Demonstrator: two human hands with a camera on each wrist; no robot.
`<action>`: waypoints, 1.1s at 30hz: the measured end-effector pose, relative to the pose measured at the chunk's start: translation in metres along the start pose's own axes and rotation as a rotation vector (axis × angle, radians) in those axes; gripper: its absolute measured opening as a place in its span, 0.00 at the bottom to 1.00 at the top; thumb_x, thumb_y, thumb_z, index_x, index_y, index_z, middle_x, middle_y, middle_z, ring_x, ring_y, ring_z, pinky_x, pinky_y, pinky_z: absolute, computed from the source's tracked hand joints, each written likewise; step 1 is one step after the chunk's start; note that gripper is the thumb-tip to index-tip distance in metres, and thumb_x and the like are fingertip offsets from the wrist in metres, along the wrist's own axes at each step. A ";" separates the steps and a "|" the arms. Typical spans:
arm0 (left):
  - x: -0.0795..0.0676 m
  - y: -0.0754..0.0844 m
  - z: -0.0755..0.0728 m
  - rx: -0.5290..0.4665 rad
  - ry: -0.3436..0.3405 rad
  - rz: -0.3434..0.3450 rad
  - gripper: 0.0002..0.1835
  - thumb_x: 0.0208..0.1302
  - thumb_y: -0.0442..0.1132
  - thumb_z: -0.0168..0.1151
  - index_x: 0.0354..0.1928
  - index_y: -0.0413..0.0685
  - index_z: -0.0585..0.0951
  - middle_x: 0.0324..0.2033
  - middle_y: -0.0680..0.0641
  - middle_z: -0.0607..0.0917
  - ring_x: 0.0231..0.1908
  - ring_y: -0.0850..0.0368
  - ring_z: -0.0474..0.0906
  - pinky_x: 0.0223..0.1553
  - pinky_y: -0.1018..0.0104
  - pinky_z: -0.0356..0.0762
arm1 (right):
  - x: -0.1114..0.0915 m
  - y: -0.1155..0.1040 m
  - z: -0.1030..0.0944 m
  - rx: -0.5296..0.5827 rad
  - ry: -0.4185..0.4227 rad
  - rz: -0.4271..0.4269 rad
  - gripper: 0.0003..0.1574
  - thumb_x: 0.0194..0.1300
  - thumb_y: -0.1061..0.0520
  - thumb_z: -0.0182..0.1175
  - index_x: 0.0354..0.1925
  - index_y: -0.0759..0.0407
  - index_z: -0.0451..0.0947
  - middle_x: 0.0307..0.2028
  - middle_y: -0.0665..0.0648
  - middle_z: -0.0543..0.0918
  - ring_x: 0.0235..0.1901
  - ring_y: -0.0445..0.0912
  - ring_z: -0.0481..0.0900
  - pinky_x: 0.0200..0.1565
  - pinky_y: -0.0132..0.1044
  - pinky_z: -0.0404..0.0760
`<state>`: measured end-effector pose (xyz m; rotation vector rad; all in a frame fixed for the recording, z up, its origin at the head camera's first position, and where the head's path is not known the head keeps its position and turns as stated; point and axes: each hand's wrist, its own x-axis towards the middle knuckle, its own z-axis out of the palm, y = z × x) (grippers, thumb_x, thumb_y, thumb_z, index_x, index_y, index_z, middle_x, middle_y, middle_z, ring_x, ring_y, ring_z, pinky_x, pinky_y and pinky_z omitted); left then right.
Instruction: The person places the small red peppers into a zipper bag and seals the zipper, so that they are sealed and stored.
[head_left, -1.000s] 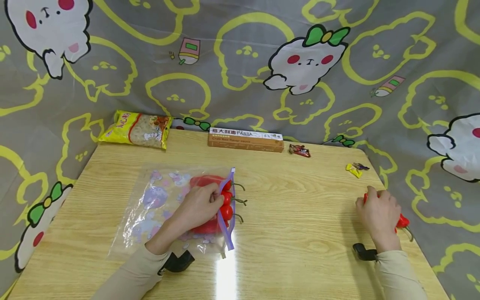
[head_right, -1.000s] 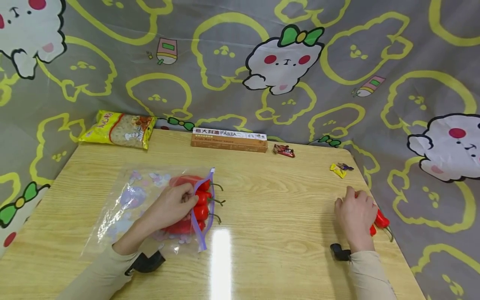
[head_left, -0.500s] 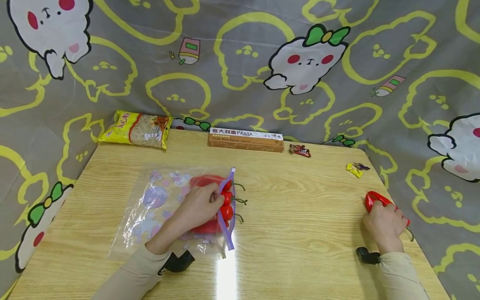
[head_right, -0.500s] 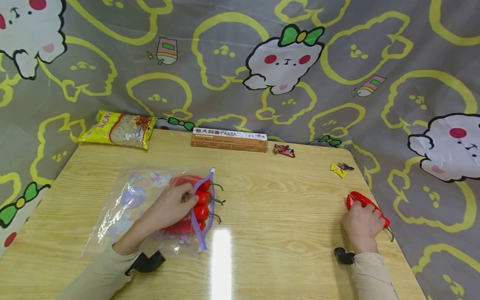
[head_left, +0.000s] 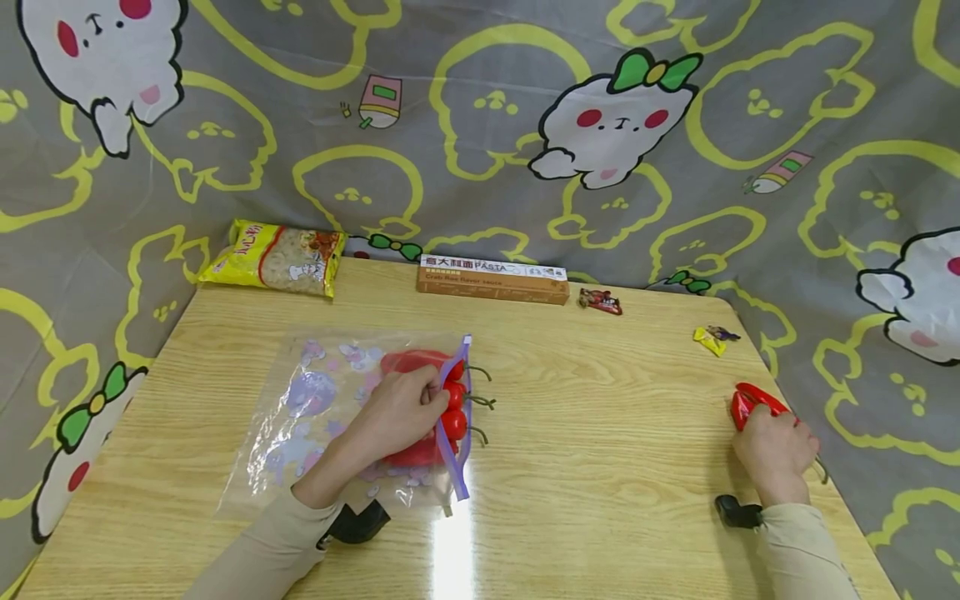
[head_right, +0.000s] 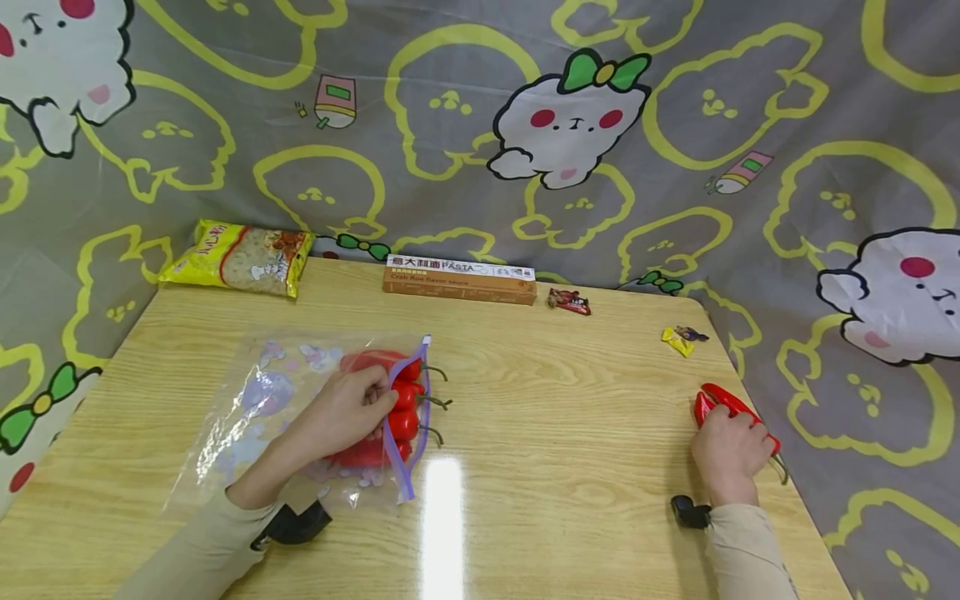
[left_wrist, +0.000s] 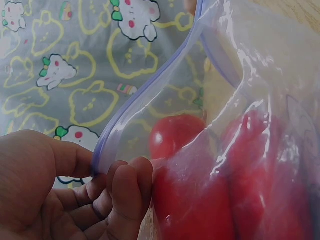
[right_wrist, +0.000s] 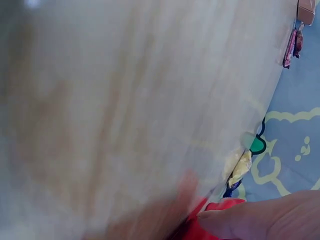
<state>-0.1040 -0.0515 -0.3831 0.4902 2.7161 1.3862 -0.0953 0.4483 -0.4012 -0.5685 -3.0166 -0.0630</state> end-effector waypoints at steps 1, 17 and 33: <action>0.000 0.000 0.000 0.000 0.000 0.001 0.10 0.59 0.39 0.53 0.21 0.52 0.69 0.09 0.57 0.66 0.10 0.65 0.61 0.12 0.72 0.55 | 0.000 0.000 0.000 -0.001 0.003 0.003 0.26 0.66 0.50 0.44 0.33 0.77 0.67 0.33 0.84 0.65 0.35 0.78 0.63 0.34 0.66 0.61; 0.000 0.001 0.000 0.004 0.000 -0.009 0.10 0.59 0.40 0.53 0.21 0.51 0.69 0.09 0.56 0.66 0.10 0.65 0.62 0.13 0.72 0.56 | -0.004 0.001 -0.005 -0.016 -0.142 0.040 0.31 0.65 0.45 0.45 0.47 0.73 0.62 0.38 0.87 0.65 0.38 0.79 0.62 0.36 0.68 0.62; -0.001 0.002 0.000 -0.001 -0.003 0.003 0.10 0.60 0.39 0.54 0.22 0.50 0.70 0.09 0.56 0.67 0.10 0.65 0.64 0.13 0.71 0.57 | -0.041 -0.104 -0.049 0.517 -0.090 -0.381 0.32 0.64 0.41 0.52 0.56 0.62 0.67 0.47 0.66 0.76 0.29 0.49 0.80 0.23 0.36 0.75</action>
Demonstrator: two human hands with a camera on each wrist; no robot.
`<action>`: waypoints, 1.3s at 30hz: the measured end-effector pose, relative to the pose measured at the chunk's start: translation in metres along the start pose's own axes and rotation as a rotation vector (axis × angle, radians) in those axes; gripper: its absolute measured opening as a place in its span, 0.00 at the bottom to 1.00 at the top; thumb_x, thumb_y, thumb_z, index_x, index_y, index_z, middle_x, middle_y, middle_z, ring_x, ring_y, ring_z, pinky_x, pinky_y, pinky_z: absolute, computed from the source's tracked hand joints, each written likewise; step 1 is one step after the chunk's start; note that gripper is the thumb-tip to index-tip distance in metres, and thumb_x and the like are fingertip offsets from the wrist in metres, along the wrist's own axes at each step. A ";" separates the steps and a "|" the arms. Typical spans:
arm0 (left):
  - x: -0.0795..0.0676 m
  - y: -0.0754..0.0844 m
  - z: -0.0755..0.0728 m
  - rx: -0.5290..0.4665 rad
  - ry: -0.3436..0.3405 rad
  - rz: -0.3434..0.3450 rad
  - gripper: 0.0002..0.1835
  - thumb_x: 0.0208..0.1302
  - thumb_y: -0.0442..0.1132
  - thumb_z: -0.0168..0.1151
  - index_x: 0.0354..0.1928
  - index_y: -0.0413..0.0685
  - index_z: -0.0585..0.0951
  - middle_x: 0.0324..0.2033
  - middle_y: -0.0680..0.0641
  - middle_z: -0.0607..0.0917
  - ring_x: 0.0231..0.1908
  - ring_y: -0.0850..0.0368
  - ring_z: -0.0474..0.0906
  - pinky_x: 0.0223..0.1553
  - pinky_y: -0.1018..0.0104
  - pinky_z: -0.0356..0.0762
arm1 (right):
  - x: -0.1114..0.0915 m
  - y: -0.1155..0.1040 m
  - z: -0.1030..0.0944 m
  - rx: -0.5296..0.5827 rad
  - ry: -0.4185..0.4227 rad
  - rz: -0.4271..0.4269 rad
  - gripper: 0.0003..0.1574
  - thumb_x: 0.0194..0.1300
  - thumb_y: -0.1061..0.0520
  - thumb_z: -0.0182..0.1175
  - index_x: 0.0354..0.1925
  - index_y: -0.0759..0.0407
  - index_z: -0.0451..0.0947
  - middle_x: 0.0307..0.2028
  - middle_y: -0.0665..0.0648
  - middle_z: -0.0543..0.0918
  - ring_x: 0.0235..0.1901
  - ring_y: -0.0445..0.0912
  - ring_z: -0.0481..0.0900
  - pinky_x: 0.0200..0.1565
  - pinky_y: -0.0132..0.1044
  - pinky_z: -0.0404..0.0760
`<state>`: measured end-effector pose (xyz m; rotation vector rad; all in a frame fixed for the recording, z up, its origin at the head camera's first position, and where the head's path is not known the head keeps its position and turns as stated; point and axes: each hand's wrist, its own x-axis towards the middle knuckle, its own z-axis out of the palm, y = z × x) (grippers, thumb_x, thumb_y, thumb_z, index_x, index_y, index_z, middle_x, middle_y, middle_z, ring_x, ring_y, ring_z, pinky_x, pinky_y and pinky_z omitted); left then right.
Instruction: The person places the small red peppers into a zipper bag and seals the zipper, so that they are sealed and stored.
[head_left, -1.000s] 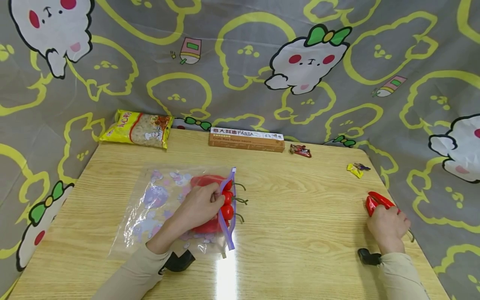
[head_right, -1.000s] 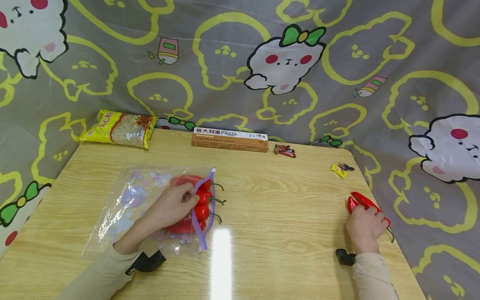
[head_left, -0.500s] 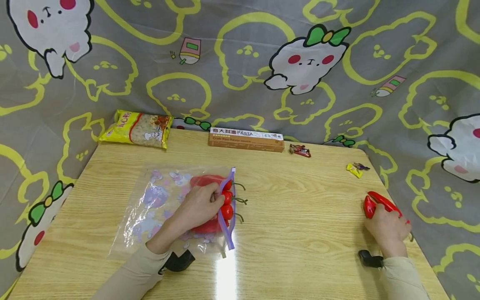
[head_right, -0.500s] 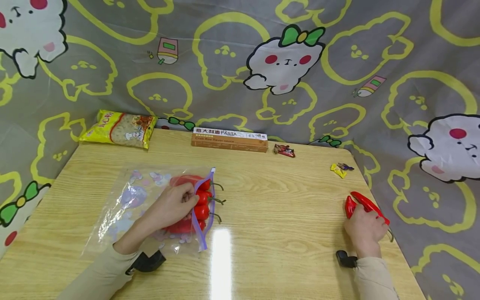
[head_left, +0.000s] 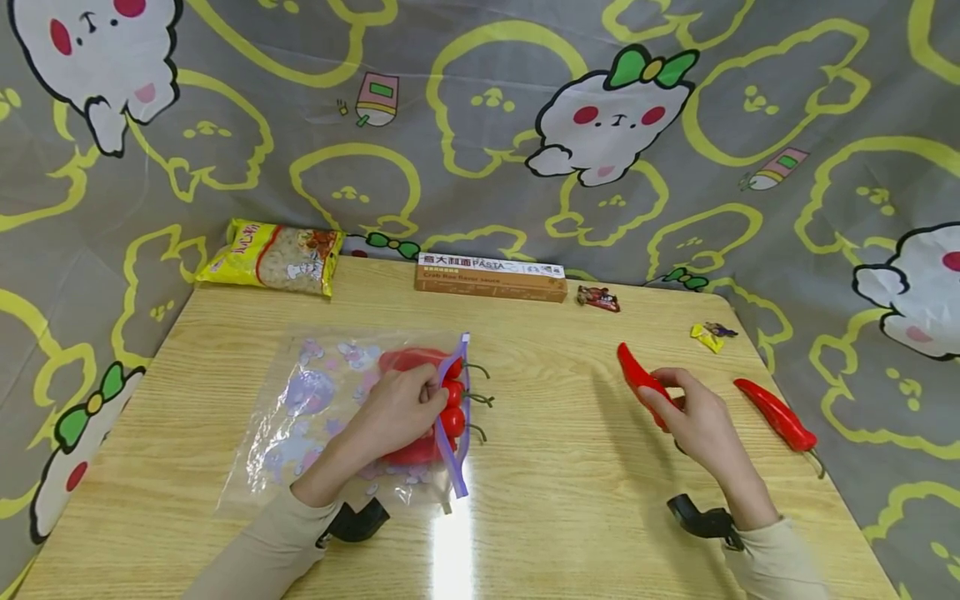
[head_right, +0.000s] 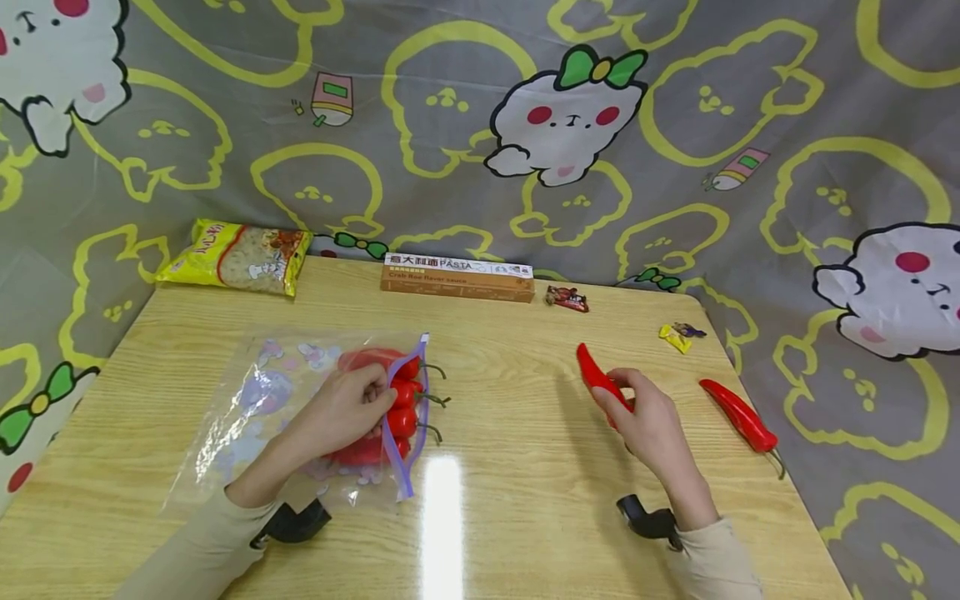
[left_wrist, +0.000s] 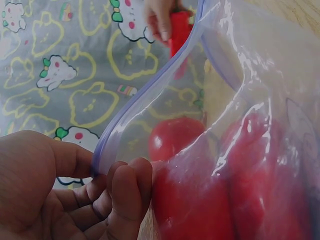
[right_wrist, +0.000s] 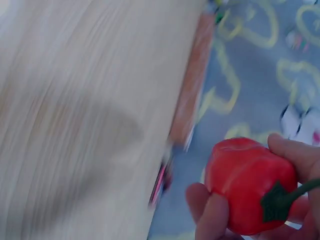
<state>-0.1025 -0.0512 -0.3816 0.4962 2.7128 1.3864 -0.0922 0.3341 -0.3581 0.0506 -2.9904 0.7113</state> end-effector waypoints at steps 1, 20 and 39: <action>0.000 0.000 0.000 -0.001 0.002 0.002 0.09 0.60 0.39 0.54 0.22 0.50 0.70 0.09 0.56 0.67 0.10 0.64 0.64 0.13 0.71 0.58 | 0.001 -0.008 0.002 0.024 -0.006 -0.021 0.30 0.63 0.41 0.54 0.54 0.61 0.69 0.47 0.64 0.77 0.30 0.50 0.79 0.23 0.35 0.75; -0.001 0.000 -0.001 -0.012 0.008 0.008 0.09 0.59 0.38 0.54 0.22 0.52 0.70 0.11 0.56 0.67 0.11 0.64 0.62 0.13 0.71 0.56 | 0.019 -0.119 0.066 0.254 -0.029 -0.413 0.22 0.56 0.58 0.64 0.51 0.55 0.75 0.46 0.52 0.80 0.37 0.41 0.77 0.35 0.37 0.78; 0.000 -0.001 -0.001 -0.021 0.007 0.049 0.08 0.59 0.36 0.52 0.23 0.51 0.69 0.11 0.56 0.69 0.11 0.65 0.65 0.12 0.72 0.58 | 0.027 -0.154 0.119 0.427 0.021 -0.452 0.18 0.57 0.62 0.63 0.46 0.60 0.74 0.42 0.55 0.79 0.37 0.45 0.82 0.37 0.34 0.80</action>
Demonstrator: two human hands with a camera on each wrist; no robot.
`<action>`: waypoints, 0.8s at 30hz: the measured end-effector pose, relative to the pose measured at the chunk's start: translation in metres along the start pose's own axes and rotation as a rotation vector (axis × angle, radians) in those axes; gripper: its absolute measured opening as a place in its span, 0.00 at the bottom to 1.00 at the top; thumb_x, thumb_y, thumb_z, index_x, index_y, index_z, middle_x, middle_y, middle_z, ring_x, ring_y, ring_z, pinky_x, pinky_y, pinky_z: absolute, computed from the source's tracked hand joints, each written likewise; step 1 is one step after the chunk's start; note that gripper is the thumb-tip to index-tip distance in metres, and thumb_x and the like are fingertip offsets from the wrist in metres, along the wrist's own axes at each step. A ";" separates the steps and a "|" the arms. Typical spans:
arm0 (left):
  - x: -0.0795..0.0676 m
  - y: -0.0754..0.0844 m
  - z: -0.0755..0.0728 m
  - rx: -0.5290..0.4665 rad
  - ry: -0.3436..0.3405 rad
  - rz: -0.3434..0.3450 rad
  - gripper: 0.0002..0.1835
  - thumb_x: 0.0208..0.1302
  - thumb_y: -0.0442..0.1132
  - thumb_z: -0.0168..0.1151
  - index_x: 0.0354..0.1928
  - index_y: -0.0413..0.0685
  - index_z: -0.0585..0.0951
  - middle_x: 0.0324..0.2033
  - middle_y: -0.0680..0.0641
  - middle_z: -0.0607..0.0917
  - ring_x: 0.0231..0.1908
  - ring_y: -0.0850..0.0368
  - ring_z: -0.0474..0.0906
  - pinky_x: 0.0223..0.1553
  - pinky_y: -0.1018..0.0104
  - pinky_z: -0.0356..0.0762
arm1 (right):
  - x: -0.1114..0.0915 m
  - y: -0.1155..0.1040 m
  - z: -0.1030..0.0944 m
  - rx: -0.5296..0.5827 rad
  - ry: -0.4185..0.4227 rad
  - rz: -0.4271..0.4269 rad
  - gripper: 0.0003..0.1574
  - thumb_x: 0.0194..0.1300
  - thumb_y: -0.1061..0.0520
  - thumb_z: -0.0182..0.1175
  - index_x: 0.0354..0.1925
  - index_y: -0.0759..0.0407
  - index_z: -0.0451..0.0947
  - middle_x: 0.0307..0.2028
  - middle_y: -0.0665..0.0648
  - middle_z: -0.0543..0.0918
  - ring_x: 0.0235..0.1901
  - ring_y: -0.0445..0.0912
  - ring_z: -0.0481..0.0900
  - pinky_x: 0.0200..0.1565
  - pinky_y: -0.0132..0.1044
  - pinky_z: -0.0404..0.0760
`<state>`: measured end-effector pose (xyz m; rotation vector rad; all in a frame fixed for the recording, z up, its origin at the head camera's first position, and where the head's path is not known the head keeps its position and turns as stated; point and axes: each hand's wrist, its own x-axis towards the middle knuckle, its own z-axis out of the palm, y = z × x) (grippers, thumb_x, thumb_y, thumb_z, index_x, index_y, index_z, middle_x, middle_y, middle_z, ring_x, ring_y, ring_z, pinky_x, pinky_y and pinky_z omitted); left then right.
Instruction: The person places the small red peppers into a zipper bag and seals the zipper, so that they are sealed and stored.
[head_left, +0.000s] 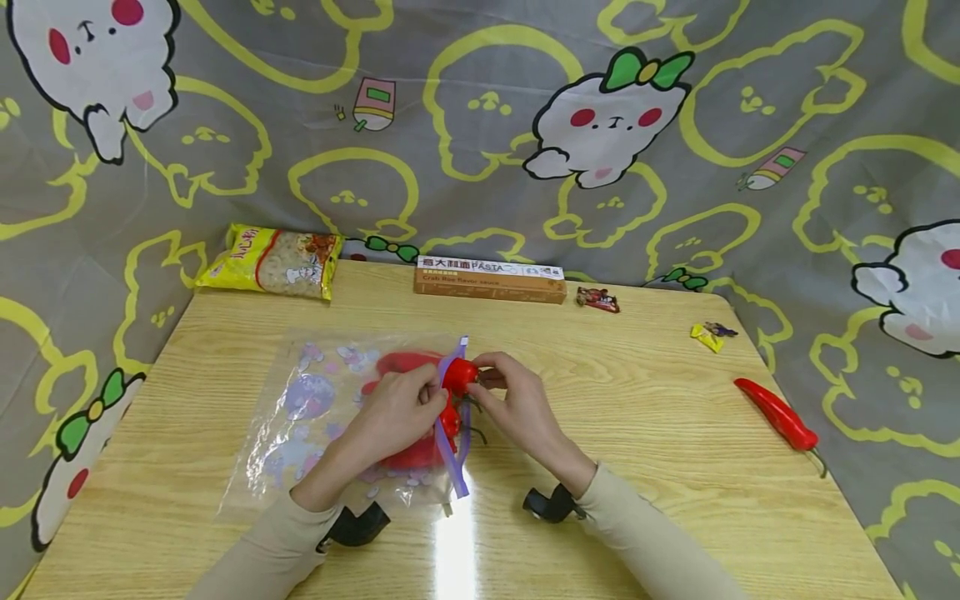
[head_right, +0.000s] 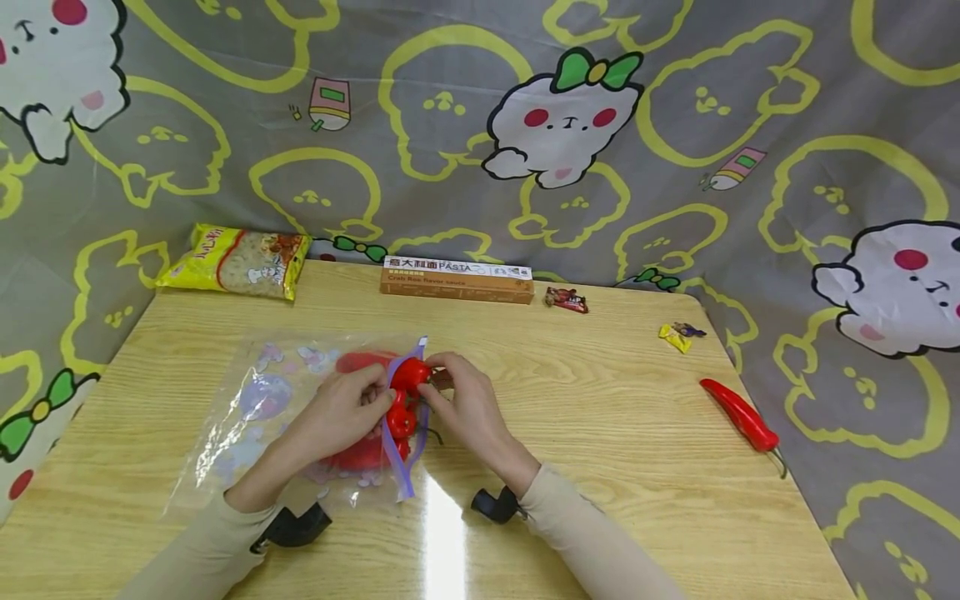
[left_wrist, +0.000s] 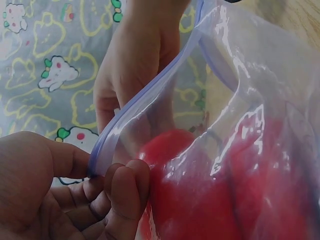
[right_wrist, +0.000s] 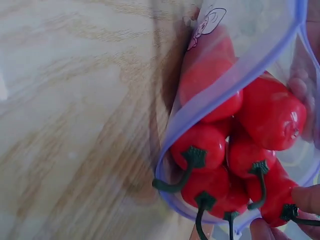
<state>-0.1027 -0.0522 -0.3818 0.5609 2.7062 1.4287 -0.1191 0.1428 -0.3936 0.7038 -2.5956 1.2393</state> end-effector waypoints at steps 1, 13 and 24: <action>0.000 0.000 0.000 -0.003 0.000 0.000 0.08 0.59 0.36 0.52 0.23 0.51 0.69 0.11 0.56 0.69 0.11 0.65 0.65 0.13 0.72 0.58 | 0.001 0.000 0.002 0.006 0.005 -0.005 0.17 0.57 0.63 0.62 0.46 0.61 0.74 0.42 0.55 0.79 0.38 0.45 0.82 0.37 0.34 0.80; 0.000 0.001 -0.002 0.009 -0.001 0.008 0.08 0.60 0.36 0.53 0.23 0.50 0.69 0.11 0.56 0.70 0.10 0.66 0.64 0.12 0.73 0.57 | 0.000 0.000 0.015 -0.095 -0.027 -0.056 0.21 0.59 0.63 0.60 0.52 0.61 0.74 0.46 0.56 0.79 0.42 0.45 0.80 0.42 0.34 0.79; 0.000 0.001 -0.002 0.020 0.008 0.010 0.08 0.59 0.36 0.53 0.22 0.51 0.70 0.12 0.56 0.69 0.11 0.66 0.63 0.13 0.73 0.57 | -0.004 0.002 -0.006 -0.130 -0.061 -0.013 0.22 0.61 0.56 0.59 0.54 0.59 0.73 0.48 0.56 0.78 0.44 0.50 0.79 0.43 0.43 0.78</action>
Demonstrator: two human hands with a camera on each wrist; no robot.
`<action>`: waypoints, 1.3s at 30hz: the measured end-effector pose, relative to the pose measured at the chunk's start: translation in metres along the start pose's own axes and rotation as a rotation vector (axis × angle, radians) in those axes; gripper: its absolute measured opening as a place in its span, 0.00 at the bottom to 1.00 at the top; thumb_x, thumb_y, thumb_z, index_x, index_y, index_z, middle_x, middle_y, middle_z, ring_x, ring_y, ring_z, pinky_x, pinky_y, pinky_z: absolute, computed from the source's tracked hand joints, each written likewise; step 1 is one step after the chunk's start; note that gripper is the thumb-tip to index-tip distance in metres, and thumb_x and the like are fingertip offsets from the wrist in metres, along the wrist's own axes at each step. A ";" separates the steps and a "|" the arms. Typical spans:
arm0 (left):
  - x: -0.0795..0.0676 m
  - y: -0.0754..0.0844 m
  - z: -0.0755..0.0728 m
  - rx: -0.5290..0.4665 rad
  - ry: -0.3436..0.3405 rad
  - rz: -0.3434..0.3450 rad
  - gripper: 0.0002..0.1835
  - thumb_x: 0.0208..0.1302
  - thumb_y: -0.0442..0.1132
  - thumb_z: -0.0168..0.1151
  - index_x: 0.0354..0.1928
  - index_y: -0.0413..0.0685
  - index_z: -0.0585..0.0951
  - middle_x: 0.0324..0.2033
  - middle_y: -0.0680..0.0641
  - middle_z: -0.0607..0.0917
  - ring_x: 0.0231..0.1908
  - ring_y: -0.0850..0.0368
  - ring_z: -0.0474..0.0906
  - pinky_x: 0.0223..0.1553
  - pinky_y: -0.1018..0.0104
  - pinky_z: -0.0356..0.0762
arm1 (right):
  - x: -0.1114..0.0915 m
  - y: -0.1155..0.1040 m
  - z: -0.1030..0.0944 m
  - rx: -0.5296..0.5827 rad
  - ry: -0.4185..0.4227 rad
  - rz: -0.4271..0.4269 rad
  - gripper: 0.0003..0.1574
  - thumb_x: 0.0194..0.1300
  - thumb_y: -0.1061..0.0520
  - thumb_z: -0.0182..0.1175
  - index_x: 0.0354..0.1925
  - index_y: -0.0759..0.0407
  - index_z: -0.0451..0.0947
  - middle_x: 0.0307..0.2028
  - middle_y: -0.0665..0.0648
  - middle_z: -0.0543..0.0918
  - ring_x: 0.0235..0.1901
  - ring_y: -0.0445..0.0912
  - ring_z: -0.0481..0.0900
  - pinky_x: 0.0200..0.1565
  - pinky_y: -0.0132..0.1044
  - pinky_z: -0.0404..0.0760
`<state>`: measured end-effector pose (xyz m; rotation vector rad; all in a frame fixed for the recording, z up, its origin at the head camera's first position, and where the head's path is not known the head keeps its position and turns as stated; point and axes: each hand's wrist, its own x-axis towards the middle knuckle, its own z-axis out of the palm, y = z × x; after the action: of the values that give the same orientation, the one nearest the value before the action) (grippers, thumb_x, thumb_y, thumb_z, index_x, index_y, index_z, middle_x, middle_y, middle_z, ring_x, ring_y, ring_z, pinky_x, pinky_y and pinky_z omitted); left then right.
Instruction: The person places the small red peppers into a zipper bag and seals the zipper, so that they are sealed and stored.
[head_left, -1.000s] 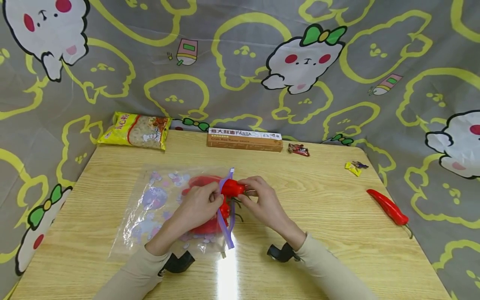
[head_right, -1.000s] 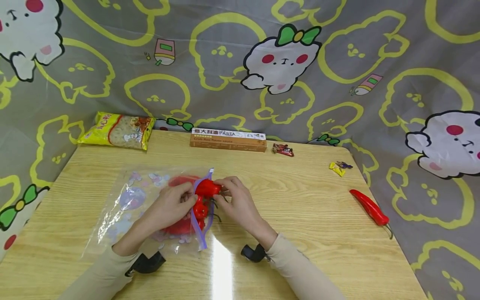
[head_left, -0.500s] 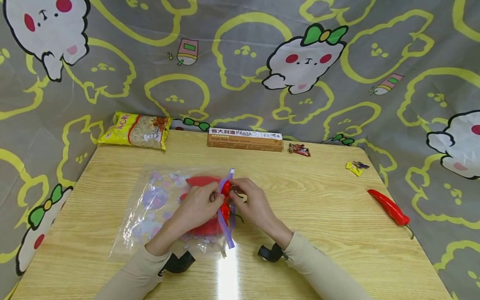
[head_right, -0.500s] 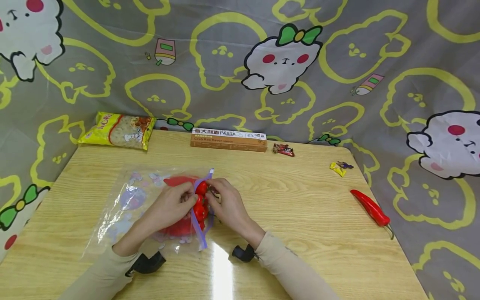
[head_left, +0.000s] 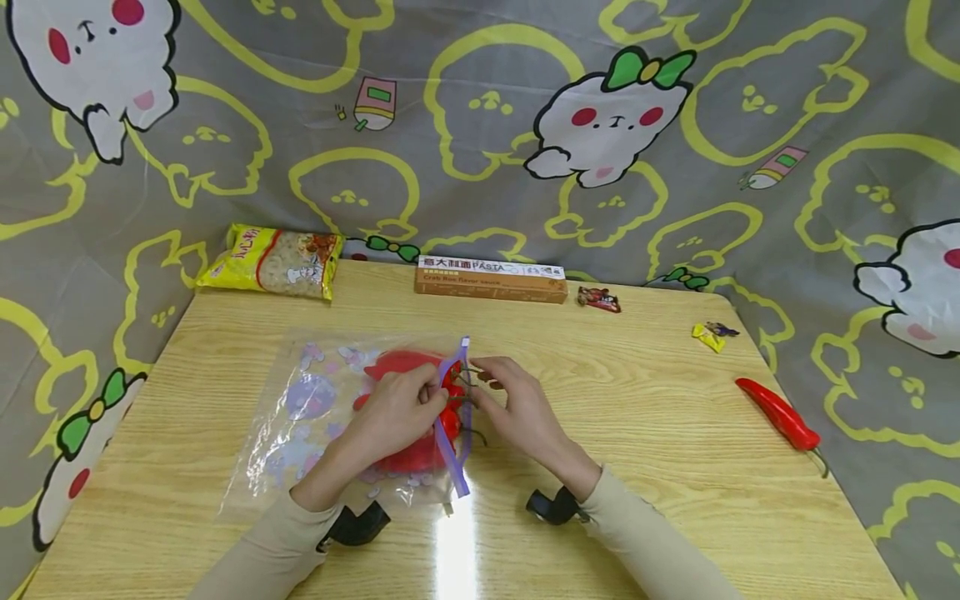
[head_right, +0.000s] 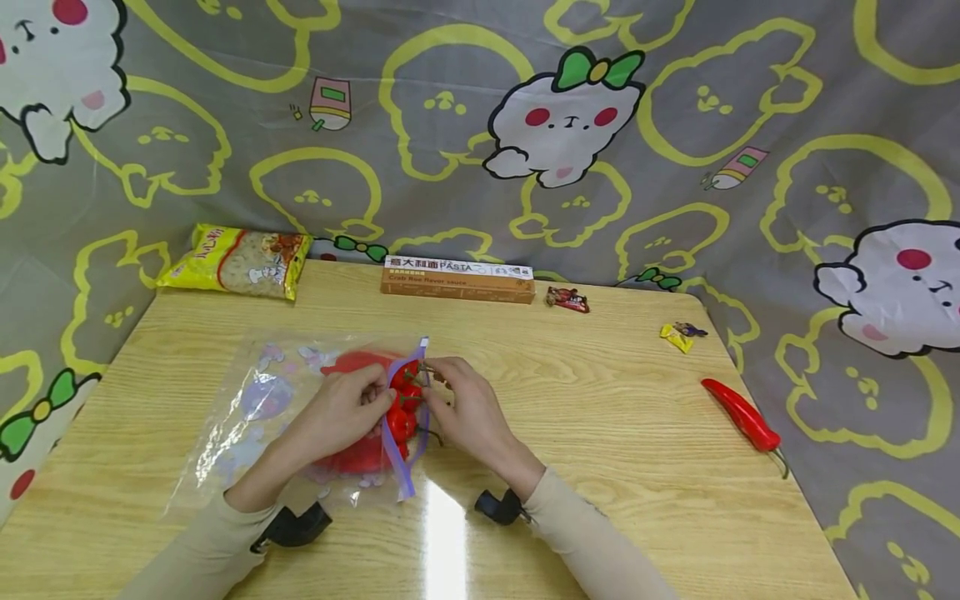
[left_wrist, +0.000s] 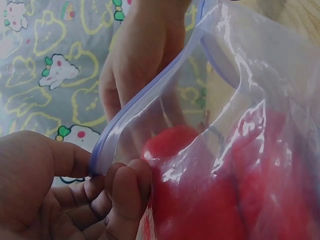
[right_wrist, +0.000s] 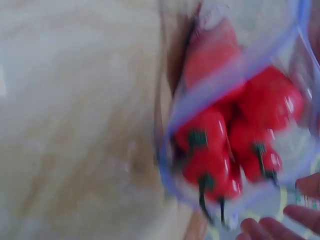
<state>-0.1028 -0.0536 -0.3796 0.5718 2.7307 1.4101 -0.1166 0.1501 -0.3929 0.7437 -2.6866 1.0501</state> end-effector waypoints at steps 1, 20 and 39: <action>0.000 0.000 0.000 -0.002 0.000 0.000 0.08 0.58 0.35 0.53 0.22 0.51 0.70 0.12 0.56 0.69 0.11 0.66 0.62 0.13 0.73 0.57 | -0.002 0.003 -0.007 -0.018 0.008 -0.002 0.23 0.61 0.54 0.60 0.54 0.59 0.74 0.48 0.56 0.78 0.44 0.49 0.79 0.43 0.44 0.78; -0.001 0.000 0.000 -0.019 -0.007 -0.008 0.10 0.59 0.35 0.52 0.21 0.50 0.68 0.11 0.55 0.65 0.11 0.67 0.56 0.13 0.73 0.53 | -0.103 0.185 -0.195 -0.649 0.293 0.554 0.24 0.55 0.60 0.52 0.50 0.72 0.72 0.46 0.78 0.72 0.44 0.74 0.65 0.45 0.63 0.61; 0.000 0.001 -0.001 -0.009 -0.001 -0.009 0.10 0.59 0.36 0.53 0.20 0.50 0.68 0.11 0.56 0.65 0.12 0.66 0.56 0.14 0.73 0.53 | -0.157 0.220 -0.235 -0.699 0.003 1.012 0.25 0.54 0.59 0.47 0.47 0.76 0.59 0.42 0.84 0.64 0.40 0.78 0.62 0.40 0.67 0.59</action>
<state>-0.1022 -0.0538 -0.3786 0.5584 2.7220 1.4187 -0.0990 0.5070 -0.3995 -0.7970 -3.0735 0.0991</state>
